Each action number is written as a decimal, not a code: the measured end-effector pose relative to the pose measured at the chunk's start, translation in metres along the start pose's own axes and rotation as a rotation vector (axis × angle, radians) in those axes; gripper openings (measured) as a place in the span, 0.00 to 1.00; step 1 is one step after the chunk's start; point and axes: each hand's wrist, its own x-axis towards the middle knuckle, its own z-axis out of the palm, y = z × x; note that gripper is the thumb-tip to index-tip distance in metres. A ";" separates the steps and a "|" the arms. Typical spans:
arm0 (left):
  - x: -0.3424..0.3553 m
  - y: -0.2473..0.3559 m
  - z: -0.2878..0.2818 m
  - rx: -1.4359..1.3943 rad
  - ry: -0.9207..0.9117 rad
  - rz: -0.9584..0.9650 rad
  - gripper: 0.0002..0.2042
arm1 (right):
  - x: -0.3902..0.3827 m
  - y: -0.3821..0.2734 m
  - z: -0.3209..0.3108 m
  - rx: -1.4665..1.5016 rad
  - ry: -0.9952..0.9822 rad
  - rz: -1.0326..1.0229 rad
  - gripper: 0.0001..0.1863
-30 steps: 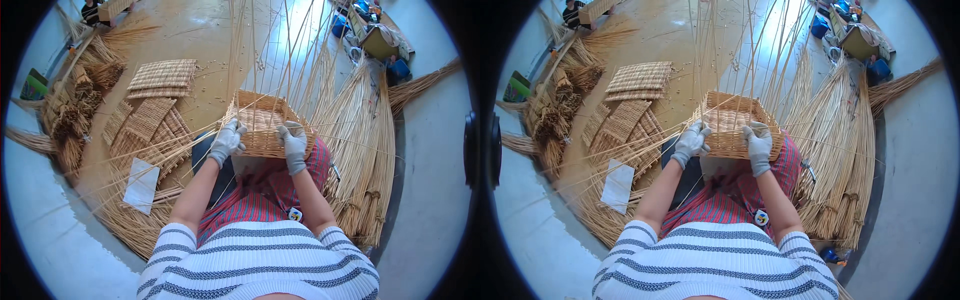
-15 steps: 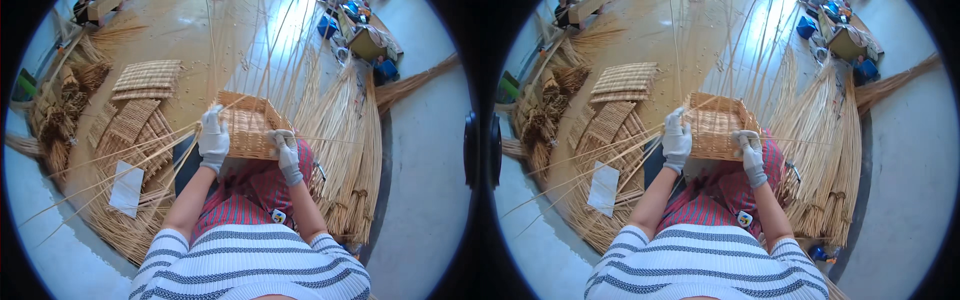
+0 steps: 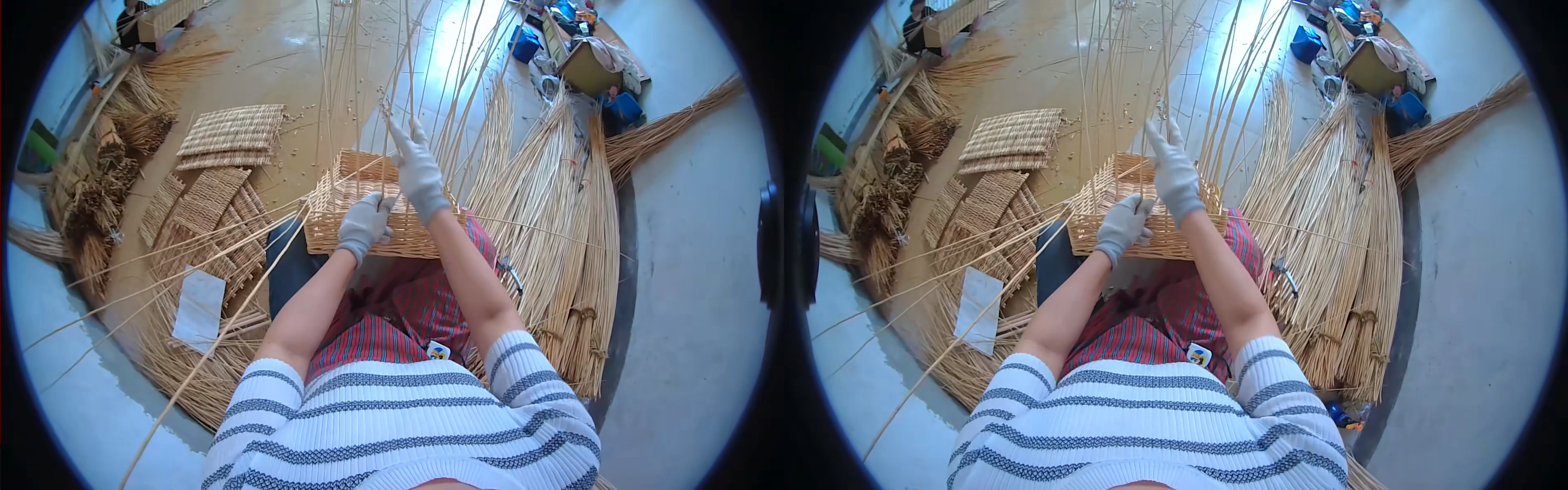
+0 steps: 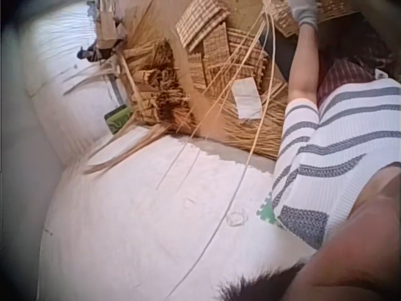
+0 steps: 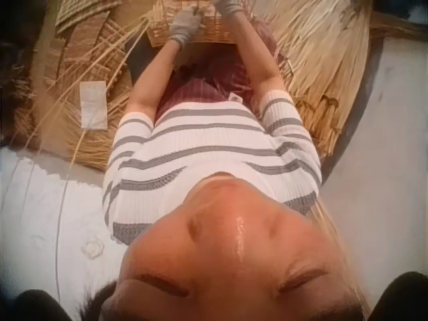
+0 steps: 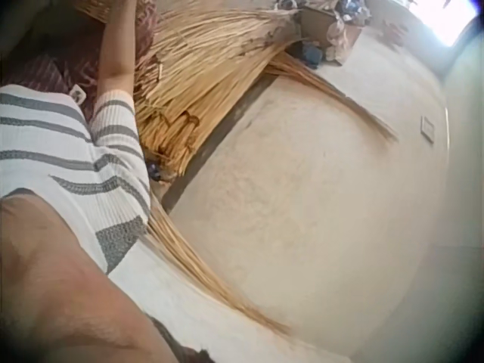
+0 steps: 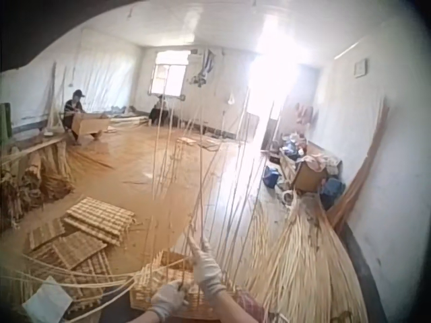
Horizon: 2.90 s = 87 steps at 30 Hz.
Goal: The recorder is weaving a basket from thin wooden strips, using a tape measure to check dimensions and snips to cut the material.
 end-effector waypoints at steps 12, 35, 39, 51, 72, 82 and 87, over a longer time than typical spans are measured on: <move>0.020 0.037 0.004 0.502 0.251 0.069 0.35 | -0.120 -0.008 -0.065 0.627 0.074 0.199 0.08; -0.048 -0.084 -0.004 0.113 0.345 0.743 0.11 | -0.124 0.064 -0.080 -0.320 0.200 0.142 0.13; -0.063 -0.089 -0.078 -0.616 0.683 0.408 0.05 | -0.140 -0.004 -0.039 0.216 0.085 0.204 0.12; -0.054 -0.165 -0.118 -0.721 0.298 0.335 0.17 | -0.110 -0.188 0.039 0.178 -0.368 -0.354 0.22; -0.019 -0.092 -0.133 -0.102 0.181 0.459 0.20 | -0.093 -0.045 0.021 0.857 -0.192 0.896 0.18; -0.001 -0.111 -0.105 -0.504 0.383 0.437 0.16 | 0.023 -0.082 0.054 0.844 -0.183 0.469 0.38; -0.008 -0.084 -0.085 -0.338 0.670 0.516 0.25 | -0.131 -0.006 -0.008 0.995 -0.159 0.671 0.11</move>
